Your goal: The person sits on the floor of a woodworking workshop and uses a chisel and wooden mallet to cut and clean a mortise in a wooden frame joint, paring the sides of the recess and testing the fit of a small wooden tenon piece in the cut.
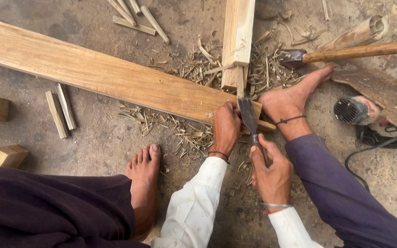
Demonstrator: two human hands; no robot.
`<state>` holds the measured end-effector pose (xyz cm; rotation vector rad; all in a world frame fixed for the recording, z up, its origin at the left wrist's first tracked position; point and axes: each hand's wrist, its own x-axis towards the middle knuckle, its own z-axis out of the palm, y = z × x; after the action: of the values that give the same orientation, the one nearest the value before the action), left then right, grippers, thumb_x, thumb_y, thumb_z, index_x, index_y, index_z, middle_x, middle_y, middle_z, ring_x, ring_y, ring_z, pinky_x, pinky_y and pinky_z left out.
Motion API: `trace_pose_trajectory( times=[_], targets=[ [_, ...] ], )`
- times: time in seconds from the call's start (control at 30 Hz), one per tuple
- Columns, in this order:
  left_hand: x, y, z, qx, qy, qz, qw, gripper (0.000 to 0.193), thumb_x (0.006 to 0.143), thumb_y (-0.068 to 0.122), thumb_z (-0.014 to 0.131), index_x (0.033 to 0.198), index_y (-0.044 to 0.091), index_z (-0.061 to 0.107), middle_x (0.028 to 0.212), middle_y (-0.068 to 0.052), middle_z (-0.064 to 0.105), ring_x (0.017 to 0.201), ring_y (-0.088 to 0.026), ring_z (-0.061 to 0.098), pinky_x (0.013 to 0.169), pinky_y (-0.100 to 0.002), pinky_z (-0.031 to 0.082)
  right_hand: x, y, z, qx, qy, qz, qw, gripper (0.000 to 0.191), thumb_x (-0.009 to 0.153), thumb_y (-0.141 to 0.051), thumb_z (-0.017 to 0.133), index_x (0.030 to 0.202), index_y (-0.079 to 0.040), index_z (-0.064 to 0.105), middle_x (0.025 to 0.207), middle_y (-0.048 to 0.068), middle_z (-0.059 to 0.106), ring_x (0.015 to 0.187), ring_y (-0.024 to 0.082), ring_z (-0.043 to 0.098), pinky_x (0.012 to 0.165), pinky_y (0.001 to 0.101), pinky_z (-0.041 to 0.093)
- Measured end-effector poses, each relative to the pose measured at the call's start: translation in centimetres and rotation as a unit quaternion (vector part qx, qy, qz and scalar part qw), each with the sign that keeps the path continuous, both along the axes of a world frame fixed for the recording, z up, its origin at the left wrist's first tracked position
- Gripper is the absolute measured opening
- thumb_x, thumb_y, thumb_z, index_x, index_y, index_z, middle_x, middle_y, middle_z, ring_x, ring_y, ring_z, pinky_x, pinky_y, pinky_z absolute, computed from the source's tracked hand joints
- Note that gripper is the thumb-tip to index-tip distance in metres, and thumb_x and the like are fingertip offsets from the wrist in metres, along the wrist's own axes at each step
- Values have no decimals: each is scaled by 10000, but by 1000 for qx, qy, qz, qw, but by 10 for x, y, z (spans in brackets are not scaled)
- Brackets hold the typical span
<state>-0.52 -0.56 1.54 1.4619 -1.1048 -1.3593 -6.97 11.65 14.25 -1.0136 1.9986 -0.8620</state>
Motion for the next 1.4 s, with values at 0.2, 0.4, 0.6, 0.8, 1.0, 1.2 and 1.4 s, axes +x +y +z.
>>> trace_pose_trajectory(
  times=[0.2, 0.4, 0.6, 0.8, 1.0, 1.2, 1.4],
  targets=[
    [4, 0, 10, -2, -66, -16, 998, 147, 927, 16, 618, 999, -66, 716, 717, -209, 746, 572, -241, 745, 513, -363, 601, -7, 4, -2, 34, 10, -2, 999, 418, 932, -134, 653, 1346, -78, 656, 728, 42, 692, 413, 81, 505, 340, 270, 403],
    [2, 0, 3, -37, -67, 6, 997, 158, 887, -44, 602, 995, -69, 715, 747, -207, 744, 613, -253, 751, 554, -383, 604, -5, 2, -6, 3, -14, 1, 1000, 438, 920, -121, 646, 1356, -74, 643, 788, 20, 722, 426, 60, 514, 347, 256, 412],
    [0, 5, 2, -66, -66, 29, 995, 135, 854, -36, 618, 943, -75, 712, 748, -237, 733, 639, -313, 750, 570, -421, 599, -6, 3, -14, -6, -15, -11, 1000, 397, 959, -144, 658, 1347, -61, 664, 757, 42, 682, 438, 66, 492, 360, 263, 403],
    [5, -4, 9, -68, -103, 19, 992, 115, 894, -24, 626, 932, -88, 715, 702, -257, 695, 625, -307, 746, 552, -408, 582, -5, -3, -15, -15, 10, 2, 1000, 397, 936, -144, 667, 1326, -66, 674, 721, 43, 697, 409, 84, 518, 346, 277, 414],
    [4, 0, 6, -41, 2, -6, 999, 174, 901, -72, 538, 953, -96, 702, 711, -182, 743, 593, -233, 763, 515, -342, 609, -7, -9, -19, -47, -17, 11, 999, 389, 949, -136, 645, 1329, -53, 656, 761, 29, 709, 422, 61, 517, 352, 264, 404],
    [5, -3, 8, -30, -40, -1, 999, 135, 918, -59, 573, 901, -107, 698, 678, -192, 725, 551, -208, 739, 497, -343, 607, -11, -16, -29, -36, 9, 5, 999, 352, 959, -148, 660, 1294, -43, 685, 744, 60, 709, 408, 76, 505, 349, 274, 392],
    [6, -4, 13, -19, 36, -6, 999, 120, 937, -49, 552, 906, -89, 661, 682, -170, 729, 541, -199, 736, 460, -327, 600, -9, -16, -27, -45, -23, 6, 999, 376, 953, -151, 646, 1318, -66, 659, 761, 24, 716, 410, 59, 519, 339, 256, 407]
  ],
)
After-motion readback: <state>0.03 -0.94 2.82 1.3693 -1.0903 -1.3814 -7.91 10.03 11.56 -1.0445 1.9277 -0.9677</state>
